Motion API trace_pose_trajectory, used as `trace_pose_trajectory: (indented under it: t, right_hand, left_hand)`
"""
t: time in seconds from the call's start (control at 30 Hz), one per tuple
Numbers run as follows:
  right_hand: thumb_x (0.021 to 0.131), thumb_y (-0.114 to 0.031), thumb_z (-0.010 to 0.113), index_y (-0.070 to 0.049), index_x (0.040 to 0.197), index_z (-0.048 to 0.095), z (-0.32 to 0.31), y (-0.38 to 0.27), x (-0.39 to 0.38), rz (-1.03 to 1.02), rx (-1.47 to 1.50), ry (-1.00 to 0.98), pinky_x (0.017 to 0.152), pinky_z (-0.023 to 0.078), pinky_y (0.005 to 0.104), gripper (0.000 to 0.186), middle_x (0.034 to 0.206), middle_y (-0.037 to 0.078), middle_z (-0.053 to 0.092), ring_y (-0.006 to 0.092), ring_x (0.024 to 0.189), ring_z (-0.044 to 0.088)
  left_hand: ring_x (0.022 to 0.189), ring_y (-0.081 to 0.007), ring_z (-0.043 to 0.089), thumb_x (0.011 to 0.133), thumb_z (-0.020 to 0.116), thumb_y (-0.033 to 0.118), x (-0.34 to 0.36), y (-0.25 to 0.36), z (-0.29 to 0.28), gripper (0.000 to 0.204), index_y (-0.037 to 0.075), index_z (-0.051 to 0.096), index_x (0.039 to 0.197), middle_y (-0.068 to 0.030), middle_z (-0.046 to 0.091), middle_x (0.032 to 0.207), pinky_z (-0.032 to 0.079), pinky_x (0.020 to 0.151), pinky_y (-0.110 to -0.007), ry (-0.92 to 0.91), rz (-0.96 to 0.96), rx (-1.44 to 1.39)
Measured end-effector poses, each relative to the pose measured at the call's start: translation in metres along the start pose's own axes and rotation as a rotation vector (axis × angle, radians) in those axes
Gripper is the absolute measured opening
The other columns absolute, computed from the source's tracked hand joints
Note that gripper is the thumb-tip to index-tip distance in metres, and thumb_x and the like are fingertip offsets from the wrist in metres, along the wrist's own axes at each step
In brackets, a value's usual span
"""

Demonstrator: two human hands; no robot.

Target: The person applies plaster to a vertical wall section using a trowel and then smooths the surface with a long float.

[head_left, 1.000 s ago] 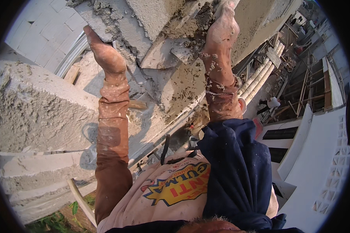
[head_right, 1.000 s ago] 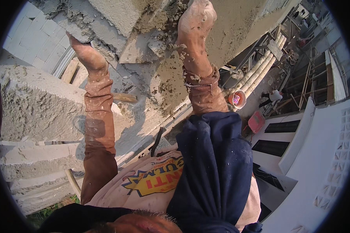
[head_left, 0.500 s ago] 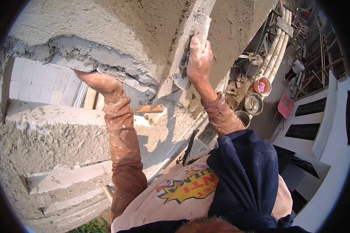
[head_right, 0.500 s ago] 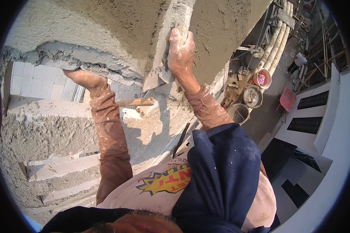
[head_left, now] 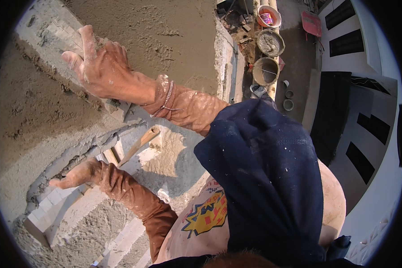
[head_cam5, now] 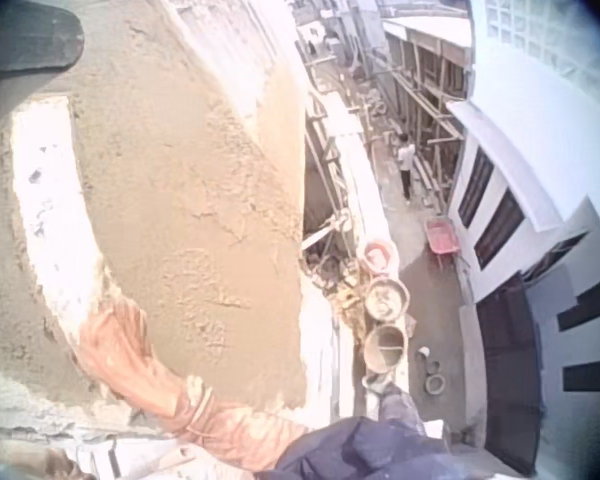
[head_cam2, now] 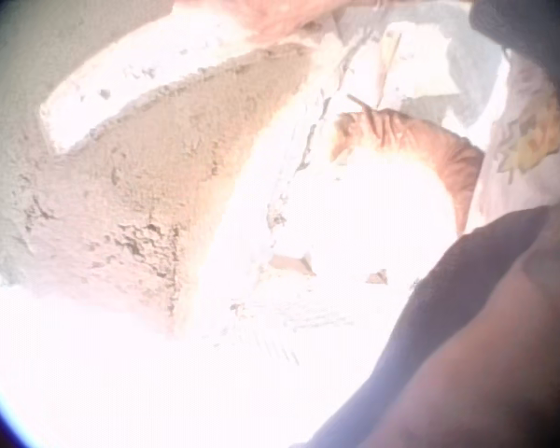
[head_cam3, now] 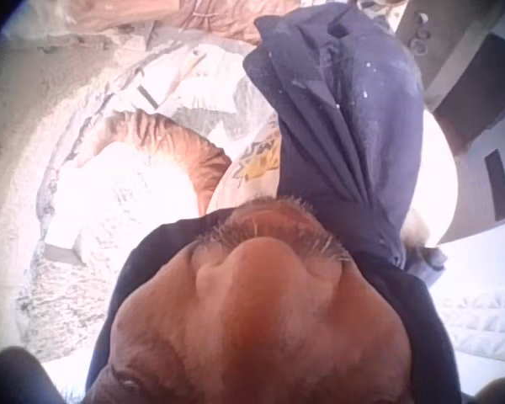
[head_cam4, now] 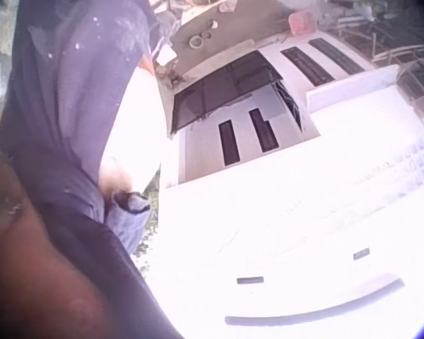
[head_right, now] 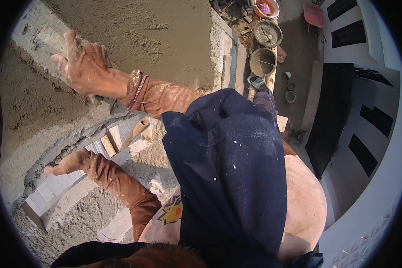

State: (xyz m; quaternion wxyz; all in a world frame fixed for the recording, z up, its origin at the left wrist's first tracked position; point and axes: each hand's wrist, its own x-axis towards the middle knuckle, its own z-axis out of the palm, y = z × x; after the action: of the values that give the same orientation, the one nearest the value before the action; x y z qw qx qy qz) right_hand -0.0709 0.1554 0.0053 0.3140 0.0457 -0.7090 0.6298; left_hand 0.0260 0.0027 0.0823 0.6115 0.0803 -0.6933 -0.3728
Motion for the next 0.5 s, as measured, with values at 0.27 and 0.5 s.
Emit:
trace_pose_trajectory:
  t: [0.27,0.5]
  right_hand:
    - [0.1,-0.035,0.052,0.005,0.129,0.043,0.001,0.149,-0.119,0.279,0.04,0.023,0.068,0.048,0.0482,0.05,0.094,0.026,0.063,0.0403,0.073,0.062]
    - [0.098,-0.048,0.053,0.016,0.13,0.04,0.012,0.222,-0.236,0.774,0.21,0.038,0.074,0.052,0.0462,0.073,0.089,0.031,0.065,0.0441,0.084,0.067]
  left_hand:
    - [0.139,-0.0177,0.032,0.099,0.047,0.034,0.012,-0.013,-0.005,0.051,0.004,0.049,0.14,-0.0088,0.042,0.149,0.016,0.12,-0.042,0.192,0.303,-0.039]
    - [0.146,-0.0243,0.021,0.095,0.047,0.048,0.0,0.002,0.01,0.075,-0.002,0.03,0.148,-0.017,0.025,0.157,0.013,0.122,-0.042,0.176,0.162,0.054]
